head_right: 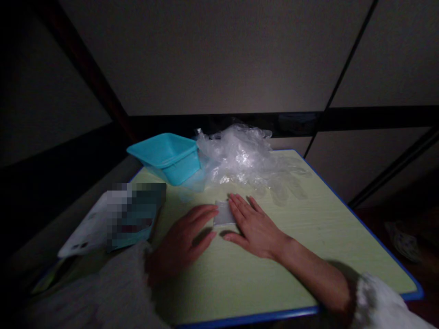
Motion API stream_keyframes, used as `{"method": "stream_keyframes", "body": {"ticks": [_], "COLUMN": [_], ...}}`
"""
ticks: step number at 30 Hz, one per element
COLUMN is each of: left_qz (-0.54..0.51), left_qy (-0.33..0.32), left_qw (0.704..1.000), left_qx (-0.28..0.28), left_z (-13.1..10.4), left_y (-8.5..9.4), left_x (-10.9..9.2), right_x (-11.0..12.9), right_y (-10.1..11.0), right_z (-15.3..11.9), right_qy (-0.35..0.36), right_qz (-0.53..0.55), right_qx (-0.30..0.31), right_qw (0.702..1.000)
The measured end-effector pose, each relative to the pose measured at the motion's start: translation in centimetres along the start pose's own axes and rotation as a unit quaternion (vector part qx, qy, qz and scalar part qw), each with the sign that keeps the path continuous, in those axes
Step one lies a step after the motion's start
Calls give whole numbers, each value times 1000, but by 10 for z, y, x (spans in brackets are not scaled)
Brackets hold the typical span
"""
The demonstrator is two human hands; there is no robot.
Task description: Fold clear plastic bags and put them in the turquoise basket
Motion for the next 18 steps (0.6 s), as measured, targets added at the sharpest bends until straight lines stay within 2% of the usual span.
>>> {"method": "stream_keyframes", "body": {"ticks": [1, 3, 7, 18], "left_qz": [15, 46, 84, 94], "left_qy": [-33, -55, -33, -45], "left_qw": [999, 996, 991, 986], "left_qx": [23, 58, 100, 132], "left_z": [-1, -2, -3, -4], "left_y": [-4, -11, -21, -29], "left_x": [-8, -12, -1, -3], "right_x": [-1, -1, -2, 2], "right_y": [0, 0, 1, -5], "right_z": [0, 0, -1, 2], "right_qy": [1, 1, -9, 24], "right_qz": [-1, -2, -11, 27], "right_qx": [3, 2, -6, 23], "right_qw": [1000, 1000, 1000, 999]}}
Point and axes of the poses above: each hand's wrist, its own z-axis towards the middle knuckle, its own y-axis out of the back of the hand, x = y × z, the point moved 9 cm from there along z, towards the middle knuckle, and after that the axes turned 10 degrees about -y, right-handed, at the moved point
